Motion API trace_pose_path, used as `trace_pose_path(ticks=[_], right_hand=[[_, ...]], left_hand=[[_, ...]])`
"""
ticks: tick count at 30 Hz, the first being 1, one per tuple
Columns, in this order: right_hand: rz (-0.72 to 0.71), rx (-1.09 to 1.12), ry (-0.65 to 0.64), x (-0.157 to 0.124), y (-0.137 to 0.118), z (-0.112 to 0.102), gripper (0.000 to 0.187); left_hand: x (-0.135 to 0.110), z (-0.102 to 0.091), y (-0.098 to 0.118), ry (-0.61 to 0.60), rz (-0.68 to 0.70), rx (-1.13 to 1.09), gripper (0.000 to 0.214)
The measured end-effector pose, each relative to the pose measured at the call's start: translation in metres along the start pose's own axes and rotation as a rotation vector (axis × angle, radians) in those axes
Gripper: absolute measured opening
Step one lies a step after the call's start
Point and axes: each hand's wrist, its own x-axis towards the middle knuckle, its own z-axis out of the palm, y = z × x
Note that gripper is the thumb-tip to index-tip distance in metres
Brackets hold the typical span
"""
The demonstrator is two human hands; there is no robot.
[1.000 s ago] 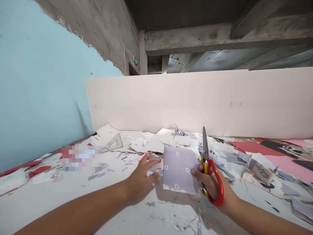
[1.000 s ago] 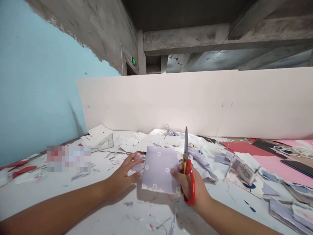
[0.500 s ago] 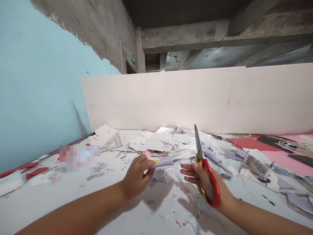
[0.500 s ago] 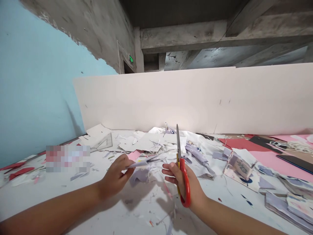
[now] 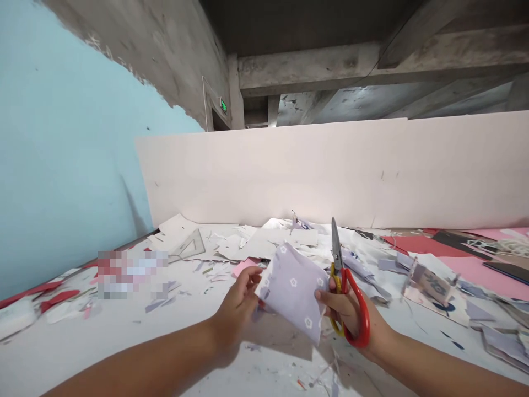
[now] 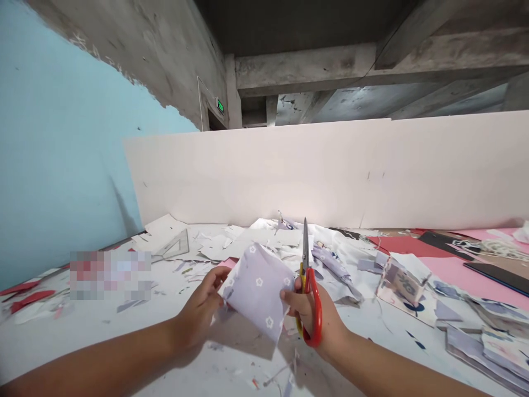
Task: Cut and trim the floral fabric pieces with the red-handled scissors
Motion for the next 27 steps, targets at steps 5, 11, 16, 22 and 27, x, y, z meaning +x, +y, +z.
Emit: trace_pose_path(ticks=[5, 11, 16, 22, 27], right_hand=[[-0.108, -0.251, 0.031, -0.008, -0.011, 0.004, 0.021], [-0.217, -0.387, 0.112, -0.014, -0.018, 0.008, 0.020], [-0.216, -0.395, 0.139, -0.012, -0.015, 0.007, 0.019], [-0.239, -0.394, 0.209, -0.015, -0.016, 0.008, 0.019], [-0.241, -0.420, 0.193, -0.016, -0.012, 0.007, 0.025]], left_hand=[[0.000, 0.003, 0.000, -0.213, -0.224, -0.306, 0.039], [0.006, 0.006, -0.006, -0.260, -0.395, -0.482, 0.025], [0.009, 0.004, -0.004, -0.340, -0.480, -0.615, 0.017], [-0.001, 0.012, 0.009, -0.397, -0.489, -0.402, 0.016], [-0.006, 0.006, 0.008, -0.279, -0.161, -0.065, 0.017]])
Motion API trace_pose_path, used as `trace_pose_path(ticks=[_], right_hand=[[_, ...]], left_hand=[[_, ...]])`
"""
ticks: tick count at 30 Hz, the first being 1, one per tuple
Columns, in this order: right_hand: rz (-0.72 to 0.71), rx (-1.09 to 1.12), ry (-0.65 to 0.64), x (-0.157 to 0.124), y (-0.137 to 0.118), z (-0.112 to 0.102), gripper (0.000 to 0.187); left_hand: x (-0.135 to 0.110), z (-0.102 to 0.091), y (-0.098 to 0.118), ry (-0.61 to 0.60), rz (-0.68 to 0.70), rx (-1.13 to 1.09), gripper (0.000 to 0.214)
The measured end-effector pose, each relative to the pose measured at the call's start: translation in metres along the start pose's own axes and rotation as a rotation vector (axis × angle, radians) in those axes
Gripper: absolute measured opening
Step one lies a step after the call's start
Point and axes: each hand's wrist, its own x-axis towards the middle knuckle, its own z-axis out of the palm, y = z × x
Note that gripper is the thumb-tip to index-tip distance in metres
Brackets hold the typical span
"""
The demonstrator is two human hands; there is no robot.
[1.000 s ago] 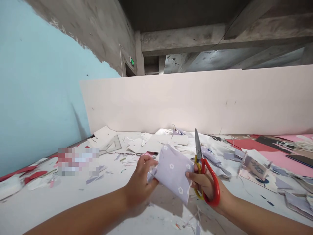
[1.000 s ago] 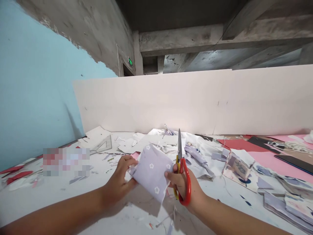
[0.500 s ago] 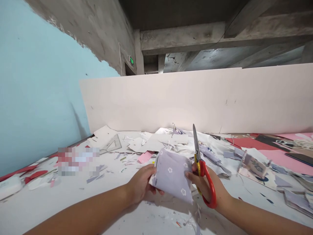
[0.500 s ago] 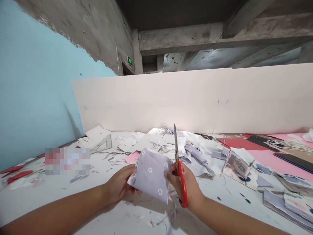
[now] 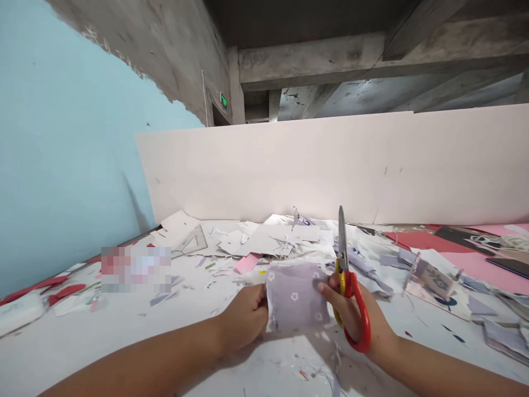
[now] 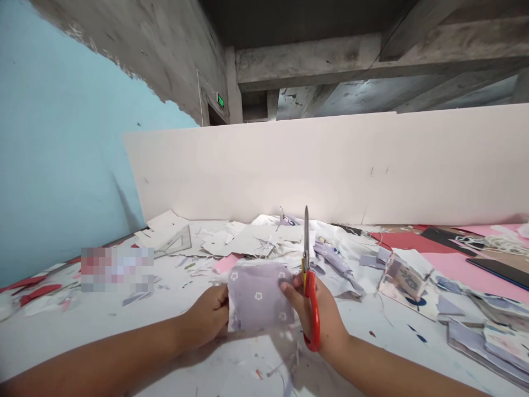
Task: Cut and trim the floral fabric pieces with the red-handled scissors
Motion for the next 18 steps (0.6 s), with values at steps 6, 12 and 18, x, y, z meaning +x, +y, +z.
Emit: trace_pose_path(ticks=[6, 12, 18], right_hand=[[0.076, 0.439, -0.171, 0.002, 0.012, 0.003, 0.036], [0.190, 0.463, -0.231, 0.000, 0.011, 0.003, 0.032], [0.212, 0.452, -0.305, -0.005, 0.009, 0.002, 0.042]], left_hand=[[0.003, -0.022, -0.010, 0.046, 0.469, 0.660, 0.028], [0.007, -0.018, -0.008, 0.073, 0.357, 0.614, 0.022], [0.009, -0.011, -0.007, -0.011, 0.140, 0.308, 0.013]])
